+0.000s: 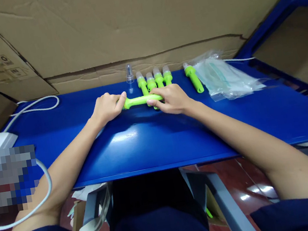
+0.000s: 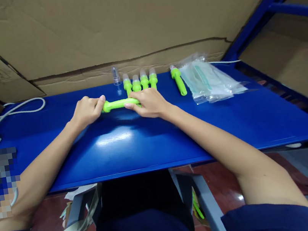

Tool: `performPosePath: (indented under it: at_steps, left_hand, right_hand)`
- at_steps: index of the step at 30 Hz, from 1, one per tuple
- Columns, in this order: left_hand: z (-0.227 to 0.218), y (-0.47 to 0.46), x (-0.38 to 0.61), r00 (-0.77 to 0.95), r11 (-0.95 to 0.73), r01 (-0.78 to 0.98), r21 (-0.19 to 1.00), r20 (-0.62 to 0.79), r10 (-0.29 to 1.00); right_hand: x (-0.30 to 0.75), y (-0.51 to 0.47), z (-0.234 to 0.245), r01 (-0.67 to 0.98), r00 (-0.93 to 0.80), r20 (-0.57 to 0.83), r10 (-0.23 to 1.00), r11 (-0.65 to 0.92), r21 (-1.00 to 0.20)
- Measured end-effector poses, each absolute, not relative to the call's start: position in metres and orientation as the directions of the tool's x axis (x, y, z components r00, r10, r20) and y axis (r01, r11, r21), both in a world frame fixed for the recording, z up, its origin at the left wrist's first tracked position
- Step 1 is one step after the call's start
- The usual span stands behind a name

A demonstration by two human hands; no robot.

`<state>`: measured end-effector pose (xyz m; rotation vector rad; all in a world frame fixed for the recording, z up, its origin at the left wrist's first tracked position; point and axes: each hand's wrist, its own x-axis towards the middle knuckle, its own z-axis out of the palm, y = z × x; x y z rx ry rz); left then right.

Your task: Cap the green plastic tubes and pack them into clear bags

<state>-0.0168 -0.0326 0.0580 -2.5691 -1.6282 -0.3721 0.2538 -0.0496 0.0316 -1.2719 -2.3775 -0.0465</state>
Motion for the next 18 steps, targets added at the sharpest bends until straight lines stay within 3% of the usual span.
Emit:
performPosePath:
  at_steps: [5,11,18]
  left_hand:
    - [0.059,-0.035,-0.015,0.410,-0.433,0.901,0.026,0.278,0.869]
    - [0.061,-0.039,-0.012,0.400,-0.414,0.910,-0.015,0.290,0.869]
    - [0.060,-0.041,-0.010,0.417,-0.430,0.902,-0.033,0.321,0.850]
  right_hand:
    - [0.254,-0.052,0.040,0.796,-0.463,0.300,0.834,0.540,-0.273]
    - [0.253,-0.052,0.043,0.676,-0.459,0.291,0.839,0.542,-0.499]
    - [0.251,-0.054,0.046,0.595,-0.436,0.261,0.861,0.493,-0.635]
